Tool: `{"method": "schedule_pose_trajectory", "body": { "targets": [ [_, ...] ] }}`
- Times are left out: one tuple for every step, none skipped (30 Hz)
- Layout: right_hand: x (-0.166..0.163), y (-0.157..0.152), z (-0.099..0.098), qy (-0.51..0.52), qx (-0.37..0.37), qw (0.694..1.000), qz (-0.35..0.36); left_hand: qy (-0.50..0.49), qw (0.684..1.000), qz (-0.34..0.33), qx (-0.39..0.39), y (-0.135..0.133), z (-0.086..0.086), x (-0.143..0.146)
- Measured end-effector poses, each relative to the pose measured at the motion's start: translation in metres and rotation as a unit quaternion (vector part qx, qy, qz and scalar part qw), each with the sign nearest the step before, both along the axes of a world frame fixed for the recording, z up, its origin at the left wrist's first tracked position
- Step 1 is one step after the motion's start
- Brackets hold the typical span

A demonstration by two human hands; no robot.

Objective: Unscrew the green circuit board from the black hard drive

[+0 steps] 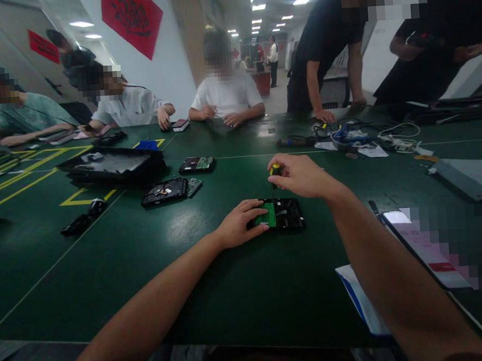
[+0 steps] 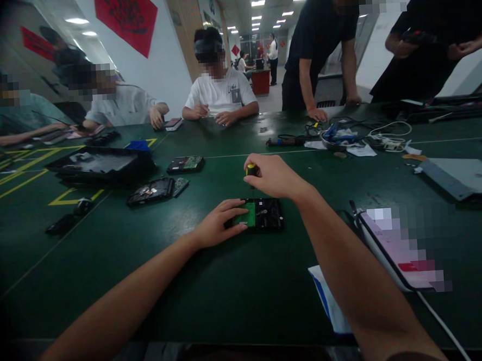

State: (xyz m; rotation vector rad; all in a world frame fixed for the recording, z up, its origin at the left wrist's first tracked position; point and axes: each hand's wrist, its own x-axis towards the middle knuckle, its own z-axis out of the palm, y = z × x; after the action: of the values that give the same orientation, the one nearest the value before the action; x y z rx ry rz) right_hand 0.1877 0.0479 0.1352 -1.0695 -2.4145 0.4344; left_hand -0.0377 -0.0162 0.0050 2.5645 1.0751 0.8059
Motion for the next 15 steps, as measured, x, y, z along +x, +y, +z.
{"method": "schedule_pose_trajectory", "body": {
  "targets": [
    [-0.0001, -0.0009, 0.0009, 0.001, -0.004, 1.0, 0.006, -0.001, 1.0, -0.001, -0.004, 0.0001, 0.0005, -0.0003],
    [-0.0001, -0.0018, 0.0017, 0.003, -0.008, 1.0, 0.012, -0.002, 1.0, -0.002, -0.009, 0.0003, 0.0011, -0.0007],
    [-0.0001, -0.0027, 0.0023, 0.004, -0.011, 1.0, 0.018, -0.004, 1.0, -0.002, -0.016, 0.0004, 0.0018, -0.0012],
    [0.0001, -0.0035, 0.003, 0.005, -0.013, 1.0, 0.025, -0.007, 1.0, -0.002, -0.023, 0.0005, 0.0024, -0.0017],
    [0.0003, -0.0043, 0.0036, 0.006, -0.014, 0.999, 0.032, -0.011, 0.999, -0.002, -0.031, 0.0007, 0.0029, -0.0022],
    [0.0006, -0.0051, 0.0042, 0.007, -0.015, 0.999, 0.039, -0.015, 0.999, -0.002, -0.038, 0.0008, 0.0033, -0.0026],
    [0.001, -0.0058, 0.0049, 0.009, -0.017, 0.999, 0.046, -0.019, 0.999, -0.002, -0.044, 0.0009, 0.0035, -0.0028],
    [0.0013, -0.0064, 0.0056, 0.01, -0.022, 0.998, 0.053, -0.023, 0.998, -0.002, -0.051, 0.001, 0.0036, -0.0028],
    [0.0016, -0.0069, 0.0063, 0.011, -0.029, 0.998, 0.058, -0.027, 0.998, -0.001, -0.057, 0.001, 0.0035, -0.0028],
    [0.0018, -0.0073, 0.0069, 0.011, -0.036, 0.997, 0.062, -0.031, 0.998, 0.0, -0.062, 0.0011, 0.0033, -0.0027],
    [0.002, -0.0074, 0.0075, 0.01, -0.044, 0.997, 0.065, -0.034, 0.997, 0.003, -0.065, 0.0011, 0.0031, -0.0026],
    [0.002, -0.0074, 0.0079, 0.01, -0.05, 0.996, 0.066, -0.033, 0.997, 0.008, -0.065, 0.0013, 0.0029, -0.0025],
    [0.0021, -0.0072, 0.0081, 0.009, -0.055, 0.996, 0.066, -0.029, 0.997, 0.016, -0.064, 0.0015, 0.0028, -0.0026],
    [0.0021, -0.007, 0.0082, 0.009, -0.058, 0.996, 0.066, -0.021, 0.997, 0.025, -0.063, 0.0018, 0.0028, -0.0028],
    [0.0021, -0.0066, 0.0082, 0.008, -0.058, 0.996, 0.064, -0.01, 0.997, 0.033, -0.064, 0.0022, 0.0029, -0.0031]
  ]
}}
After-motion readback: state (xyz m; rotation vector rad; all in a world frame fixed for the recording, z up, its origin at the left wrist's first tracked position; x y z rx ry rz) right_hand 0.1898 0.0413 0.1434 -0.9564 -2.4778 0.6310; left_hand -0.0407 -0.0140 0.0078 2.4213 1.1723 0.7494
